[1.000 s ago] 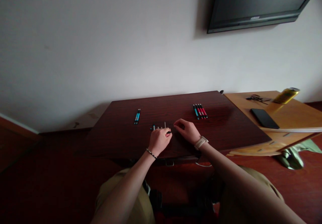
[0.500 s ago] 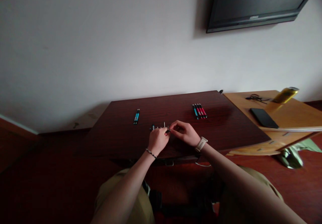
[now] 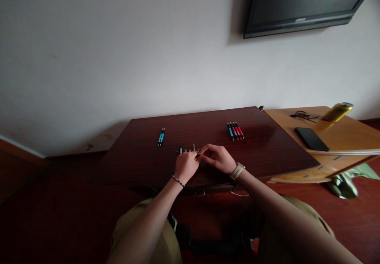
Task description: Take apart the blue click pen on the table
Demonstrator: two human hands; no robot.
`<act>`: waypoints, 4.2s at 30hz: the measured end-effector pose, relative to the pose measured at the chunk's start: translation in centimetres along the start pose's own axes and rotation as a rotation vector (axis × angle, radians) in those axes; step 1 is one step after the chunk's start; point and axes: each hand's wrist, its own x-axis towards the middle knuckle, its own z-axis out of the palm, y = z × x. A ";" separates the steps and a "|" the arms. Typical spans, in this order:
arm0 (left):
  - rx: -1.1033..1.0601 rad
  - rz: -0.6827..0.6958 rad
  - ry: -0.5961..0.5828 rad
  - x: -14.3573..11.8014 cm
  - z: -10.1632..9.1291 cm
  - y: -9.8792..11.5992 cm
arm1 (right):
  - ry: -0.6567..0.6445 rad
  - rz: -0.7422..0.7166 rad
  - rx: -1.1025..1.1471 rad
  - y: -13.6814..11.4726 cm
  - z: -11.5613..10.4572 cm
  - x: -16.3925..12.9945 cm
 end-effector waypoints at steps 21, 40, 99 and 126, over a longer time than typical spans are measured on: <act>0.003 -0.002 -0.041 -0.1 0.3 0.2 | -0.046 -0.145 -0.210 0.0 -0.3 -0.3; 0.050 -0.018 -0.060 -0.1 0.3 0.2 | -0.053 -0.143 -0.265 0.1 -0.1 -0.4; 0.087 0.022 -0.073 0.0 0.4 1.5 | -0.006 0.043 -0.420 0.5 0.4 -0.2; 0.145 0.013 -0.055 0.4 0.2 1.3 | 0.111 0.141 -0.484 1.1 0.4 -0.2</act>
